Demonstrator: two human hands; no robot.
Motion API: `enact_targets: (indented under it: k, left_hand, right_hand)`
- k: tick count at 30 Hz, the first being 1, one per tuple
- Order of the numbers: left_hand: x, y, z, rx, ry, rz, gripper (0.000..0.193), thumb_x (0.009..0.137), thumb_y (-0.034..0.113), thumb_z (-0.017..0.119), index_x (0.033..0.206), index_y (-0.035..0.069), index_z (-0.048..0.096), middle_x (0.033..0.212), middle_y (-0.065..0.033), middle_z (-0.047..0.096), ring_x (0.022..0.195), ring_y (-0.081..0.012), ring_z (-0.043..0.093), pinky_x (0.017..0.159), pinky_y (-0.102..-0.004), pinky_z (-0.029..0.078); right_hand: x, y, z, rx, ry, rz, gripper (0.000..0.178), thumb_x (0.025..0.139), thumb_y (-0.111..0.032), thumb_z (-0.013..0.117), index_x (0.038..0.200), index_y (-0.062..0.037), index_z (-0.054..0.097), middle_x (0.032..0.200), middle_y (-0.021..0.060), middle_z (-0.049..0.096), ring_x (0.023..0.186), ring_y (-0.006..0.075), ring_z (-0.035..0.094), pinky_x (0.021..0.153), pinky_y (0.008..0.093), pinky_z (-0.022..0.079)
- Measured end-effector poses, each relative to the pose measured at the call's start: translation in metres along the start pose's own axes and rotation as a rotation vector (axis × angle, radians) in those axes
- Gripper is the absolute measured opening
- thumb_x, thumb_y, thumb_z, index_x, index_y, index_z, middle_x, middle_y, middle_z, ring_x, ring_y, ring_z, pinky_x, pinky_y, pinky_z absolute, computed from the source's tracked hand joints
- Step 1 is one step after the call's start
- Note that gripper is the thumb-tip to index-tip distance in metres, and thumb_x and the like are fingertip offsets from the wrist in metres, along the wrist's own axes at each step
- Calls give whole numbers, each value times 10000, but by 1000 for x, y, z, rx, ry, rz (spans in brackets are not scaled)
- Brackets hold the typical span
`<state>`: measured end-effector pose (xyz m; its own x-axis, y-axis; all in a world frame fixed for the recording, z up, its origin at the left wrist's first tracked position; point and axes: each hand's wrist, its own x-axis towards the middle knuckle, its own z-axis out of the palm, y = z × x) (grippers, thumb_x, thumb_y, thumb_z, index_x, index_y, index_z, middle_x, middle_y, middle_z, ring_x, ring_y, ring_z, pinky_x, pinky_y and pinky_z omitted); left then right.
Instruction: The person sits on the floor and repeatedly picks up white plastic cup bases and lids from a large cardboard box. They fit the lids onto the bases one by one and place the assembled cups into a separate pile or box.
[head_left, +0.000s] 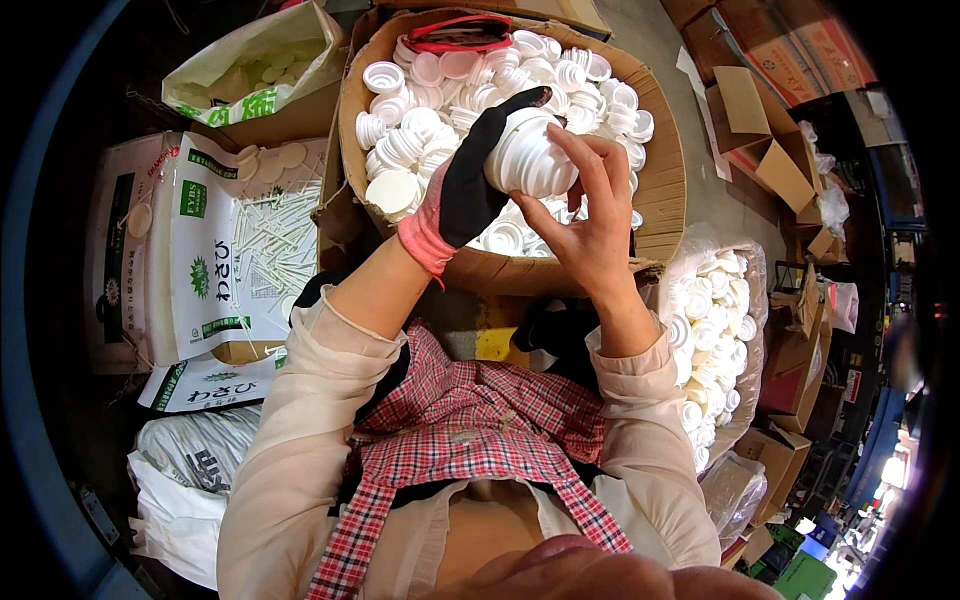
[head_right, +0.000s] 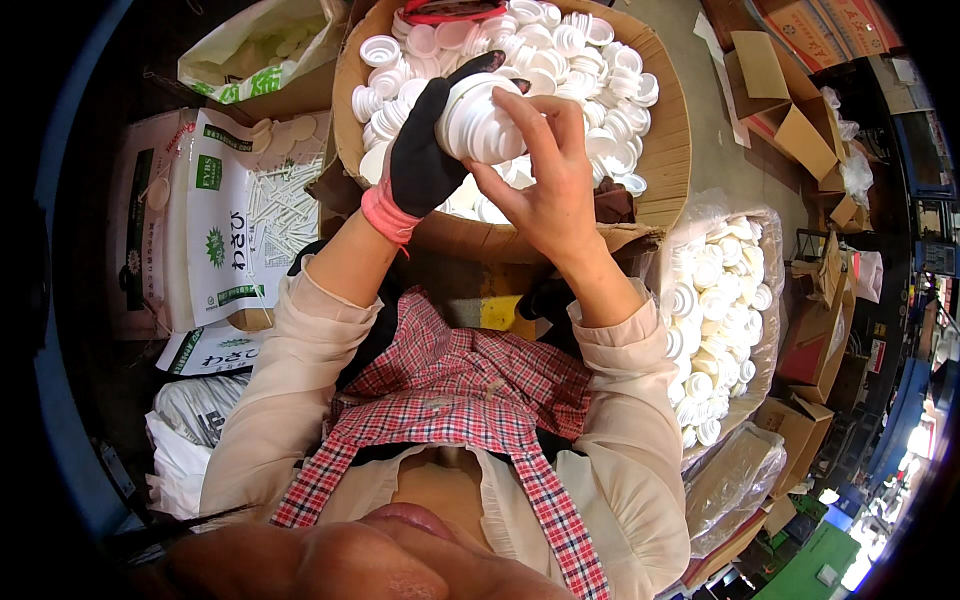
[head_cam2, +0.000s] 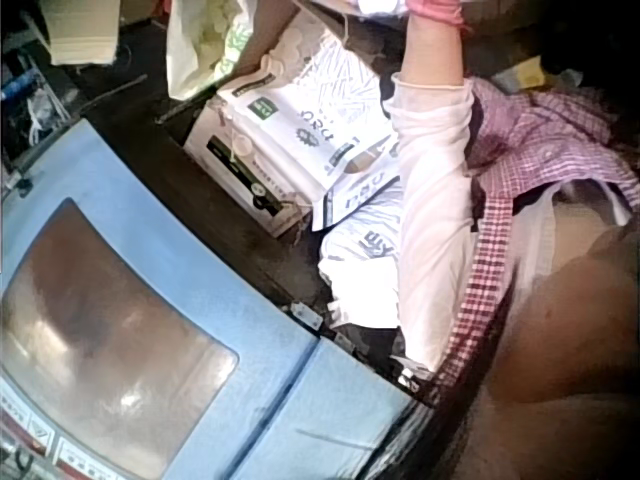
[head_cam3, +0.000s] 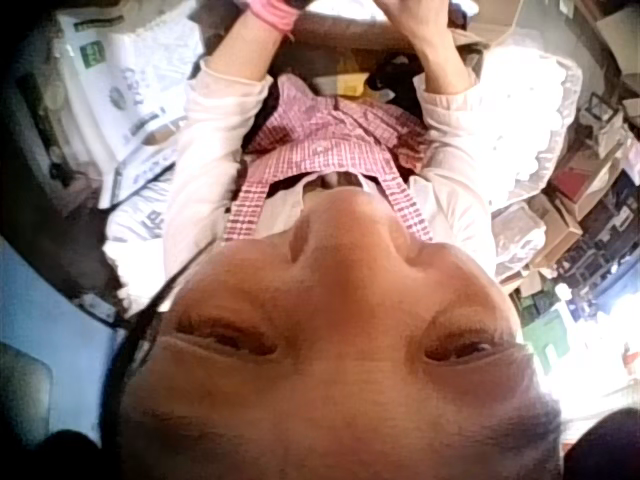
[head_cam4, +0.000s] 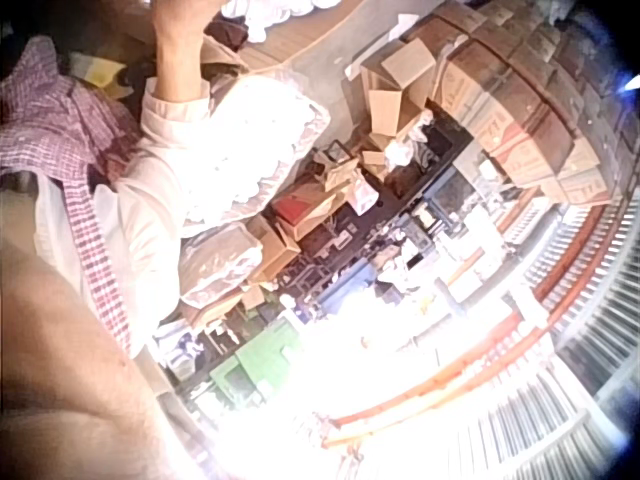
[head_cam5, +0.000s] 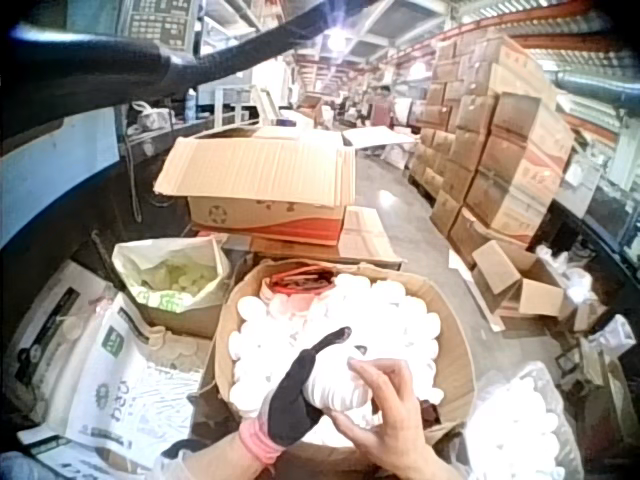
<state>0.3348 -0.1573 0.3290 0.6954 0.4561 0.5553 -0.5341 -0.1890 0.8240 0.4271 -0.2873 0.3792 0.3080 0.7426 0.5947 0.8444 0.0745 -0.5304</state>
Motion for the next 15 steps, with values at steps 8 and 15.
enact_targets:
  k: [8,15]
  left_hand:
    - [2,19,7,-449,63,-328,669,800,51,692,1402,38,401,1321,-59,515,1129,-130,529,946,-268,449]
    - [-4,13,21,-410,-58,-288,695,783,91,716,1402,26,406,1411,-90,457,1267,-159,429,1059,-302,328]
  right_hand:
    - [2,6,0,97,-6,31,597,717,-152,784,1258,-61,550,1160,88,512,973,194,540,767,309,468]
    - [7,27,24,763,226,824,717,975,-575,296,1024,45,654,857,93,657,796,160,590,740,282,445]
